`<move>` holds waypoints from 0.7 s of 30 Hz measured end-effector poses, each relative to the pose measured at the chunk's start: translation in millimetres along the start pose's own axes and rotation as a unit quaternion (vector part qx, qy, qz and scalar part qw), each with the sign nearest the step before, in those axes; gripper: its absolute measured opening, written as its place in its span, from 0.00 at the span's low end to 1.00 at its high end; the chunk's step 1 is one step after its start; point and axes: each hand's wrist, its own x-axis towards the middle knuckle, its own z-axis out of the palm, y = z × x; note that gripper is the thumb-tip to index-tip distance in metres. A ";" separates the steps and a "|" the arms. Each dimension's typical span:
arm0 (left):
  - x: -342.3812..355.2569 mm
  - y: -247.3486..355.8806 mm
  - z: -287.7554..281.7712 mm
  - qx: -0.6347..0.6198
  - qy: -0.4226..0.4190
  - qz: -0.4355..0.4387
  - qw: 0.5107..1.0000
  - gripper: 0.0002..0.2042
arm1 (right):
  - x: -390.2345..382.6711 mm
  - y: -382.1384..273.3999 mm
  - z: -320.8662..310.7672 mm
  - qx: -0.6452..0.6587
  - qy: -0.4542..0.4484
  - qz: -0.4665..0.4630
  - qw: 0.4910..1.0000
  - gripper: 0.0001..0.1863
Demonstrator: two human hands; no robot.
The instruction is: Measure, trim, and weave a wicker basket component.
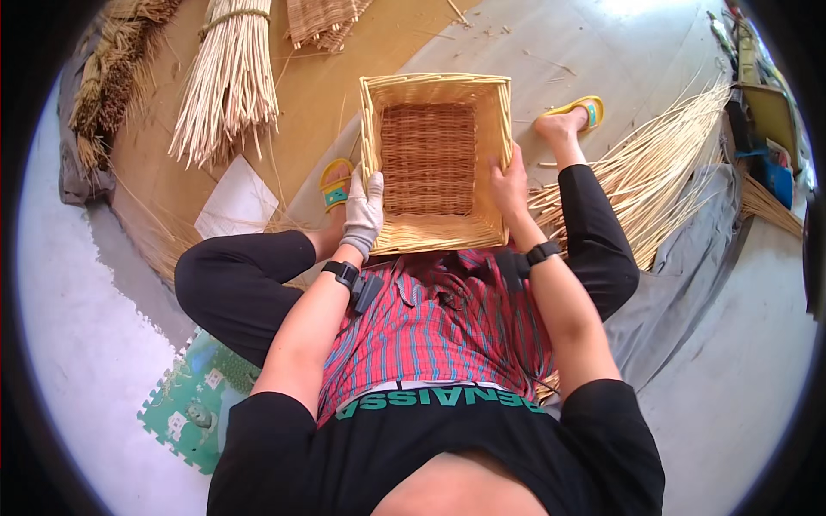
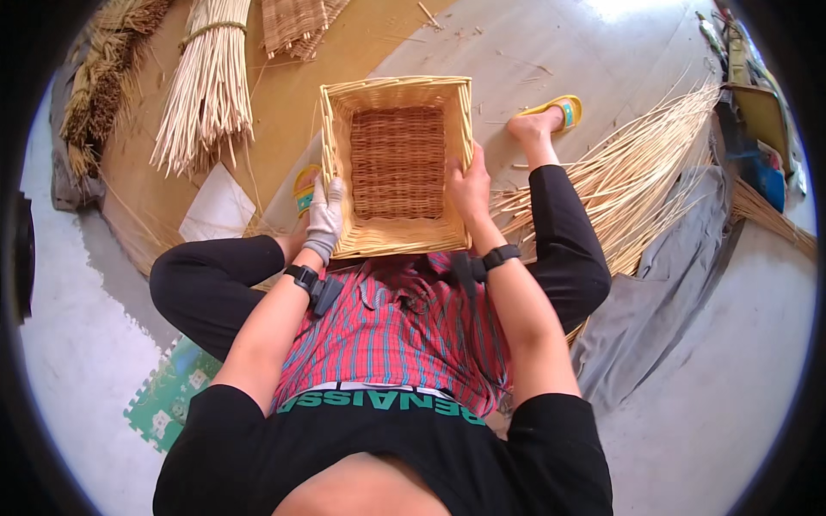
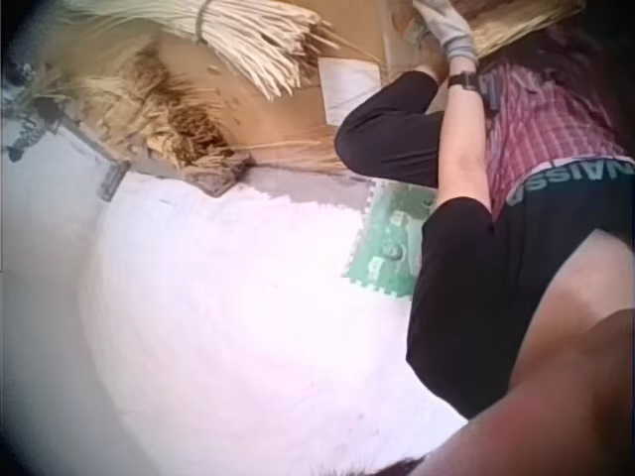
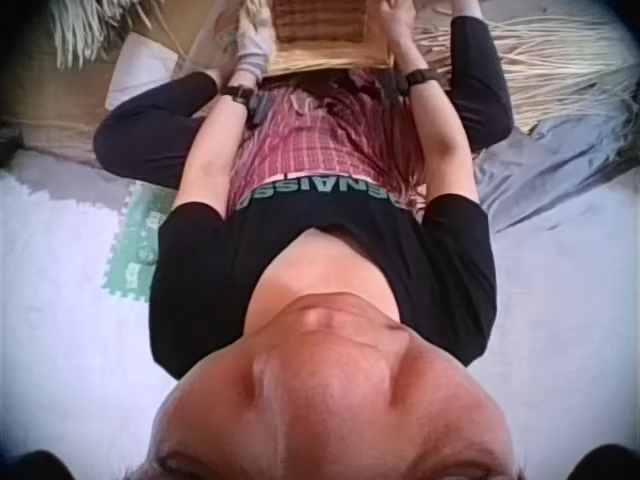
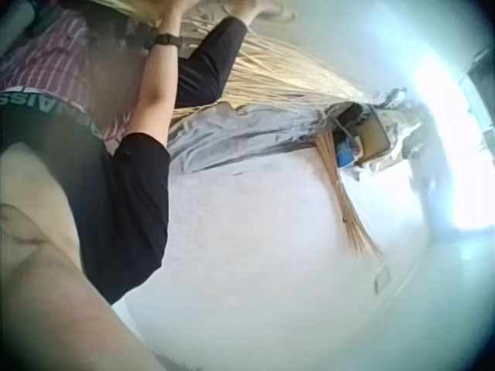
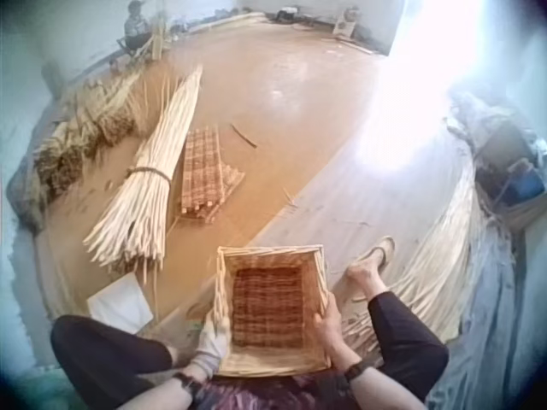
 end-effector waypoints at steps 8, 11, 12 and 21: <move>34.6 10.5 8.2 0.160 0.059 0.047 0.984 0.21 | 13.0 -22.0 11.9 -0.070 0.024 -0.009 0.997 0.28; 34.5 23.0 11.1 0.115 0.045 0.011 0.992 0.22 | 8.9 -15.8 9.9 -0.106 0.035 0.006 0.994 0.28; 36.2 6.4 10.5 0.177 0.072 0.022 0.981 0.23 | 10.2 -16.7 13.4 -0.104 0.036 -0.004 0.994 0.28; 36.0 10.8 -13.8 0.082 -0.084 -0.099 0.988 0.38 | 18.7 6.6 18.3 -0.097 0.051 -0.017 0.994 0.34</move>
